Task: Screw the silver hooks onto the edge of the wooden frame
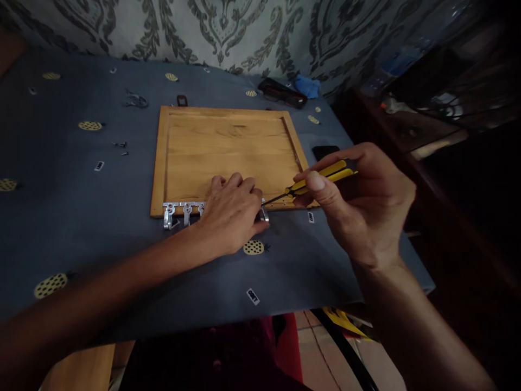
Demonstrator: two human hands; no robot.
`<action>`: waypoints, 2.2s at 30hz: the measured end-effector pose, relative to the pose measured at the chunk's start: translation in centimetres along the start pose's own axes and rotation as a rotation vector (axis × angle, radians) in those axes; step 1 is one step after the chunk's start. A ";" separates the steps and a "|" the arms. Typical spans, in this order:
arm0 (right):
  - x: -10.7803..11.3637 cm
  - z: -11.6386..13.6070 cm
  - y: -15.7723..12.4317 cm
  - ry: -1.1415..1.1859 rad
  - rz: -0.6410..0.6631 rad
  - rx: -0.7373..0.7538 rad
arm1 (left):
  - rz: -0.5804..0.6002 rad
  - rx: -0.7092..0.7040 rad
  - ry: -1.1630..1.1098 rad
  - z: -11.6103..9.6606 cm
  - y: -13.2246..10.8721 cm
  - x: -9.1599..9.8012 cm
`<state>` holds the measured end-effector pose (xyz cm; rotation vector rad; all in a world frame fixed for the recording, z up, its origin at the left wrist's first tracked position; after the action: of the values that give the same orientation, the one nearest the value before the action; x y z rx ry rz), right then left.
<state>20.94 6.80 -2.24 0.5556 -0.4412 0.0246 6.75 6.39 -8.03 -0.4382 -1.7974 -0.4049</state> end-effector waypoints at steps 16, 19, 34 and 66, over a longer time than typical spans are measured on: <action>-0.4 0.3 0.3 0.011 0.075 0.075 | -0.011 -0.006 0.017 -0.1 -0.1 0.1; -0.6 0.1 0.0 0.004 -0.004 0.124 | -0.015 -0.008 0.004 -0.1 -0.1 0.0; -0.1 0.1 -2.0 -0.203 -0.262 0.189 | 0.026 0.016 0.029 -0.1 0.0 0.4; -0.4 -0.6 -0.3 0.005 -0.128 0.068 | 0.020 0.002 0.007 -0.1 0.0 0.1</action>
<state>20.86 6.91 -3.04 0.6493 -0.4004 -0.0824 6.82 6.35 -7.88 -0.4528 -1.7852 -0.3897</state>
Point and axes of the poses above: each hand's wrist, its own y-axis towards the middle knuckle, its own x-axis out of the back of the hand, z = x × y, the point moved 6 cm from there along y, towards the middle knuckle
